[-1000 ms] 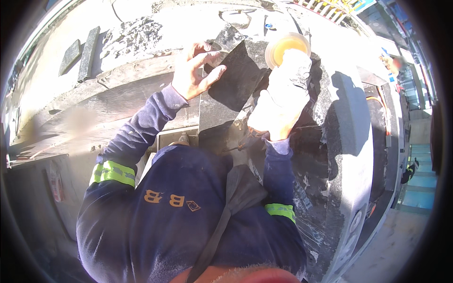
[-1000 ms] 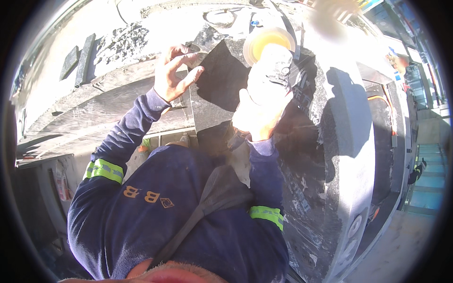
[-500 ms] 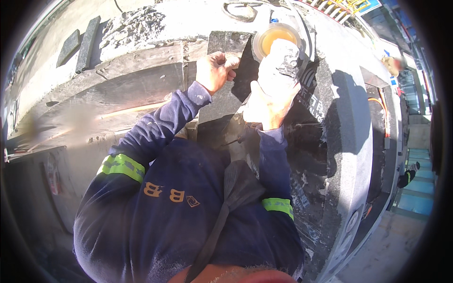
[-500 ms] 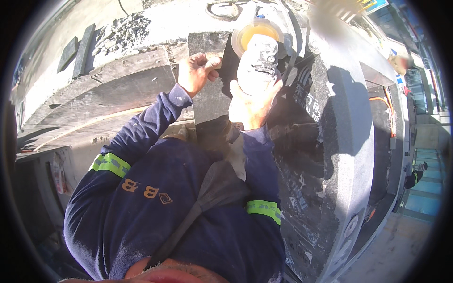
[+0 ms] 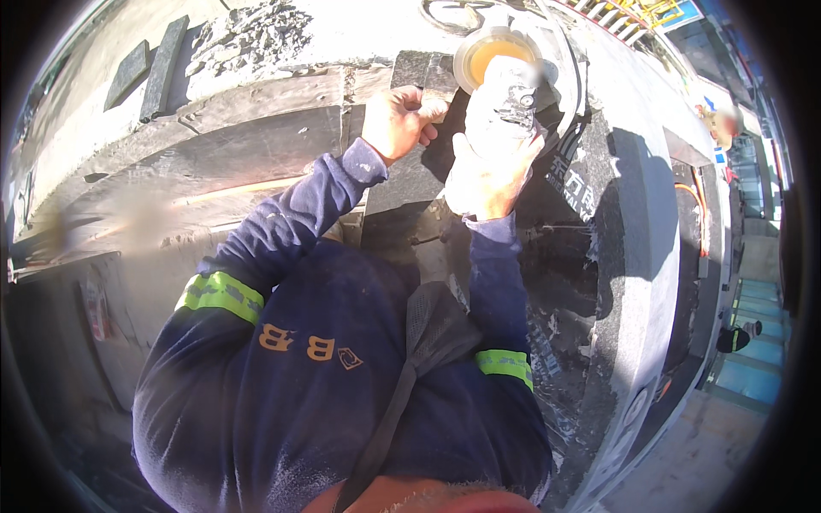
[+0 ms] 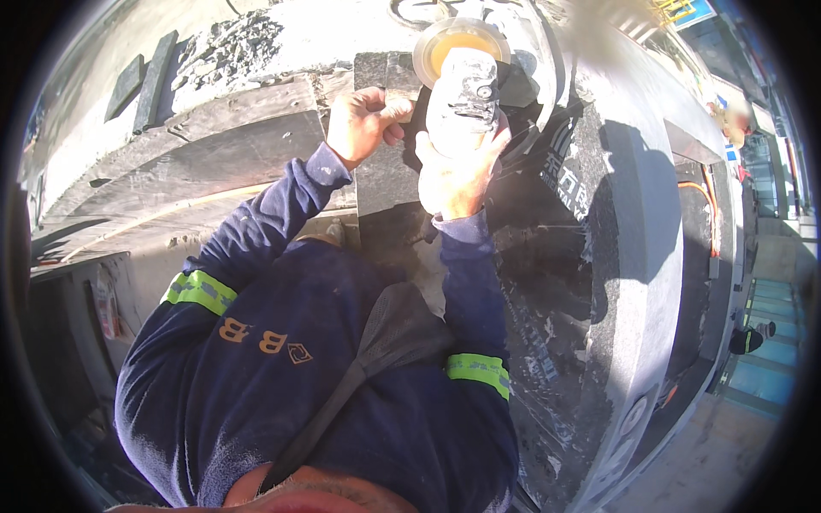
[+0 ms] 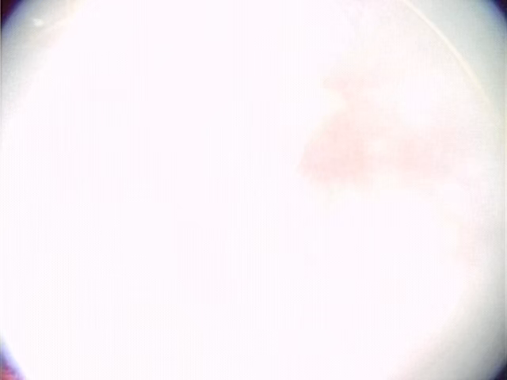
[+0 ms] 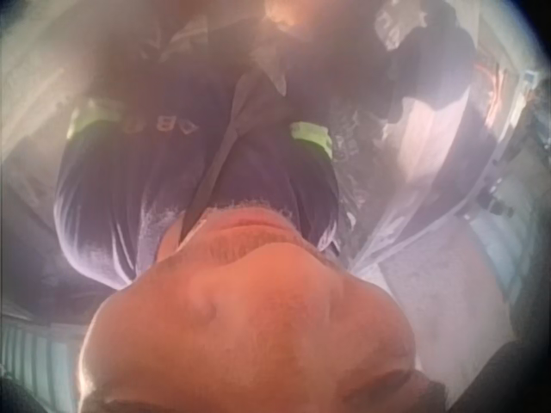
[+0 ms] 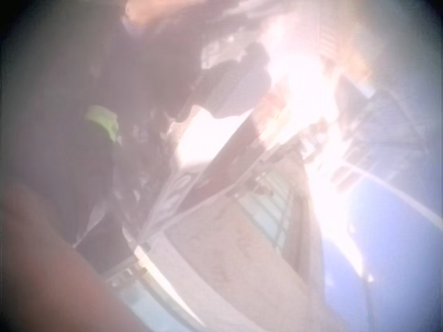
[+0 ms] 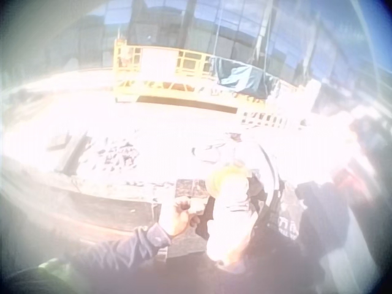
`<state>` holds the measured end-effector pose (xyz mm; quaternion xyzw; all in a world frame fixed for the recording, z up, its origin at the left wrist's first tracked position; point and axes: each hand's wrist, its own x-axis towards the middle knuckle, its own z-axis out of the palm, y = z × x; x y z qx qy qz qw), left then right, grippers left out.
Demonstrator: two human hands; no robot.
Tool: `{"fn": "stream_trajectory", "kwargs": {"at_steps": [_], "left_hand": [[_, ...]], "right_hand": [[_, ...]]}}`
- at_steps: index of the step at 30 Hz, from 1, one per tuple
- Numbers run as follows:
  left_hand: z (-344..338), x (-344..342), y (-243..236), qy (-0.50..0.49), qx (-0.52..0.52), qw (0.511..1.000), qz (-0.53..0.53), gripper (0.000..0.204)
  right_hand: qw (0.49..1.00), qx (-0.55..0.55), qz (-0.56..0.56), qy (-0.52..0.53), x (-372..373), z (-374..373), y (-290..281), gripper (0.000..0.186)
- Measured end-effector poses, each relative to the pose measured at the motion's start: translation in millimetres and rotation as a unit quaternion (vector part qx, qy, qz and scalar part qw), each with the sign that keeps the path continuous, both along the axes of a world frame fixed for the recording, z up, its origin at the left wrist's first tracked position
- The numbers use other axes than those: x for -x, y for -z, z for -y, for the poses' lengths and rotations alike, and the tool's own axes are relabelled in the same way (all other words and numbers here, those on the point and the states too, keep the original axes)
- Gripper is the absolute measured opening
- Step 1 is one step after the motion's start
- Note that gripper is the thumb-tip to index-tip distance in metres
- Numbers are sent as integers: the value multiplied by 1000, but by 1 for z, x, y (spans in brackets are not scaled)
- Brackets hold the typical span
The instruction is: The person changes a grinding disc on a handheld angle grinder, then grinds the edge of a dark stone block on a workbench. The person holds the block with one hand and operates the grinder with the other, creating dust as the edge is smoothed.
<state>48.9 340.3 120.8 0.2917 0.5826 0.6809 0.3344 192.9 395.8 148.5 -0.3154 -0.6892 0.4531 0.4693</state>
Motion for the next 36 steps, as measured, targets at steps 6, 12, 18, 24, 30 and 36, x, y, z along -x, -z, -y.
{"fn": "stream_trajectory", "kwargs": {"at_steps": [6, 12, 18, 24, 30, 36], "left_hand": [[1, 1, -2, -1, 2, 1000, -3, 18], [0, 0, -2, -5, -4, 1000, -20, 15], [3, 3, -3, 4, -16, 999, -34, 14], [7, 9, -13, 11, 65, 991, -117, 23], [8, 8, -24, -4, 86, 987, -136, 28], [10, 12, -26, 9, 72, 990, -118, 26]], "right_hand": [[991, -76, 69, 88, -12, -8, 3, 93], [1000, -21, -7, -15, 1, -10, 15, 95], [994, -92, 57, 3, 2, -10, 10, 91], [1000, -7, -5, 7, -10, -25, 10, 89], [997, -6, -77, -10, -5, -18, 14, 89], [995, -60, 56, 53, -9, -34, 21, 93]]}}
